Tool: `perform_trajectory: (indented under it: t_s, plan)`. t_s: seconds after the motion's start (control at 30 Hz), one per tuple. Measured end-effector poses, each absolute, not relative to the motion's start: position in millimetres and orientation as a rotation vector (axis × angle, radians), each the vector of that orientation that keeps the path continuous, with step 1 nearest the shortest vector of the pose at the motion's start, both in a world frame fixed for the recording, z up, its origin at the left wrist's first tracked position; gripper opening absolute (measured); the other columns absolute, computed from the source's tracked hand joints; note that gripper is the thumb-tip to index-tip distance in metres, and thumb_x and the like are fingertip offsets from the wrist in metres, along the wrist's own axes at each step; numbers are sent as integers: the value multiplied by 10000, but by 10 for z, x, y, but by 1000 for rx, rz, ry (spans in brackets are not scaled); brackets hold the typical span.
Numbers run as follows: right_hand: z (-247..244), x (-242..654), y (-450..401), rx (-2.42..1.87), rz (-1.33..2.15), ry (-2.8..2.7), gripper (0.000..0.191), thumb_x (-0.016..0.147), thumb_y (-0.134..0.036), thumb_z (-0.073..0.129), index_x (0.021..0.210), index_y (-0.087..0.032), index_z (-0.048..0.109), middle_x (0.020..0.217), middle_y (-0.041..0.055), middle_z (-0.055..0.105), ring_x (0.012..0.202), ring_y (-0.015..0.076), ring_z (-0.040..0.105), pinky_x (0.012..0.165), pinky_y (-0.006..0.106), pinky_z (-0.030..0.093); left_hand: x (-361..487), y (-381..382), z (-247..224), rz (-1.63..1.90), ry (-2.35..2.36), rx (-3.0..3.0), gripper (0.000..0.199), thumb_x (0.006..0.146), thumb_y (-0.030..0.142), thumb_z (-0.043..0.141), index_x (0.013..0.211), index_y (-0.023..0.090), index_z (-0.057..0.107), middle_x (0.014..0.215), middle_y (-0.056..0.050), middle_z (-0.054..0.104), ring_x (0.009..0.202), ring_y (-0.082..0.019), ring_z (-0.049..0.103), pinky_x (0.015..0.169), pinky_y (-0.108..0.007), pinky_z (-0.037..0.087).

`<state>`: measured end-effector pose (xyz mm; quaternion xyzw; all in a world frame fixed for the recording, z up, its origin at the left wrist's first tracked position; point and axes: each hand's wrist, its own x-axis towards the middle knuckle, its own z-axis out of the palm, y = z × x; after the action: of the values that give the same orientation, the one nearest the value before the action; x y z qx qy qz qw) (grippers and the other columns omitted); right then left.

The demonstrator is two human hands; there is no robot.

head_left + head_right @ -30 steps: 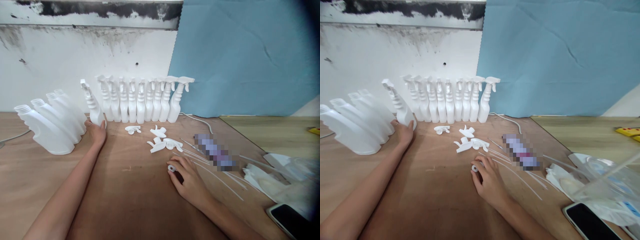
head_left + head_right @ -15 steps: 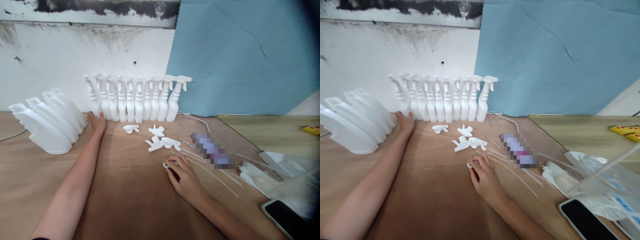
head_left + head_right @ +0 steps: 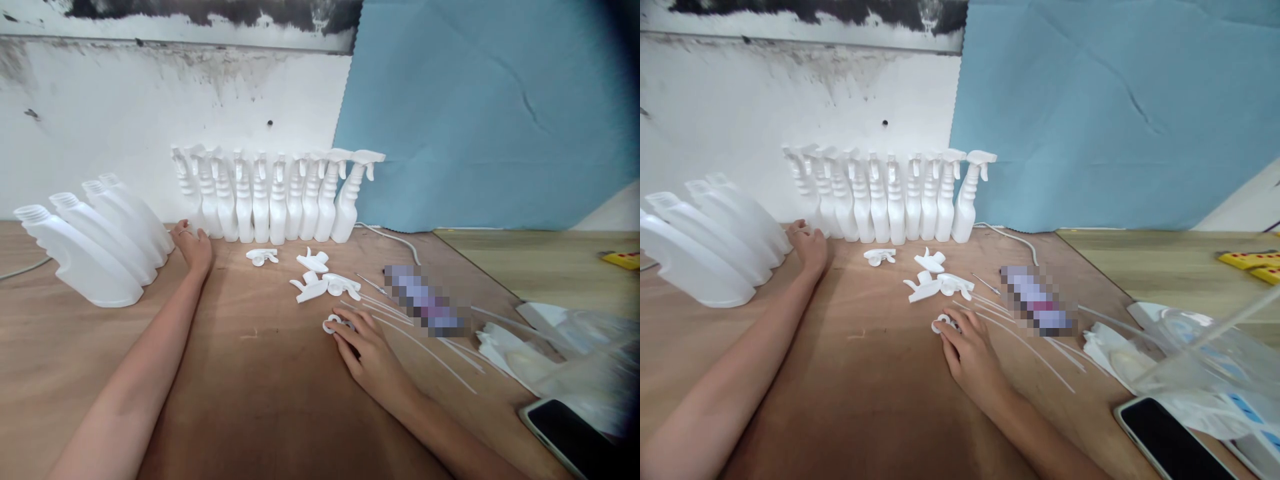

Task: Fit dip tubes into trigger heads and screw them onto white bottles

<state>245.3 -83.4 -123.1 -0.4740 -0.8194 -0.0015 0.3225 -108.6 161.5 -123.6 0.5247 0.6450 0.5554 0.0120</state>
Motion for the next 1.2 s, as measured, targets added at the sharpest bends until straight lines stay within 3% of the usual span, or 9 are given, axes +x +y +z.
perform_trajectory:
  t_s: [0.13,0.23,0.37,0.47,0.63,0.83,1.0,1.2]
  plan:
    - [-1252,2475,-820,-1224,9,-2172,305,939,-60,454,1105,-210,662,1130,113,644,1028,286,566,843,476,502,-785,1256,-1189,1506,1702,2152,342,898,228,492,1217,105,486,1203,-161,518,1128,-270,515,1023,-433,408]
    - [-1245,2482,-817,-1225,6,-2153,321,945,-63,448,1145,-210,651,1073,109,654,988,278,581,828,465,497,-560,996,-1186,1172,1350,2524,390,837,308,626,1210,207,577,1265,-84,552,1186,-262,507,1065,-408,390]
    - [-1206,2487,-822,-1198,48,-2094,304,956,-77,456,1157,-204,645,1007,95,662,940,261,597,811,437,491,-448,773,-1233,958,1181,2689,307,889,217,531,1174,253,640,1290,-78,549,1214,-292,477,1051,-475,391]
    - [-1159,2492,-835,-1146,102,-2043,297,959,-61,451,1114,-214,652,947,72,675,891,243,607,784,410,487,-490,625,-1287,987,1191,2679,303,922,162,444,1150,217,636,1257,-110,548,1188,-302,475,1025,-497,403]
    - [-1111,2460,-862,-1012,167,-1996,303,959,-51,467,1115,-232,652,908,54,683,838,215,619,760,381,506,-533,201,-1323,1042,1103,2639,215,944,167,460,1092,207,610,1207,-112,564,1117,-280,512,970,-467,443]
    - [-1138,2326,-899,-896,144,-1963,384,947,-26,475,1212,-248,642,991,67,700,897,209,668,788,351,558,-283,-315,-1196,991,792,2550,267,984,209,505,1244,249,551,1207,-77,599,1118,-207,554,944,-341,481]
    - [-1146,2216,-928,-783,136,-2030,364,925,20,493,1165,-217,630,1032,81,677,966,202,647,851,344,549,-105,-480,-1038,852,655,2230,307,999,218,504,1299,267,550,1226,-54,603,1136,-190,548,996,-322,443]
    - [-1109,2070,-852,-718,85,-2054,340,899,26,514,1120,-203,634,1005,89,619,955,221,587,812,375,520,-95,-494,-994,795,618,2122,348,1019,208,418,1325,286,564,1184,-74,578,1099,-192,560,983,-325,446]
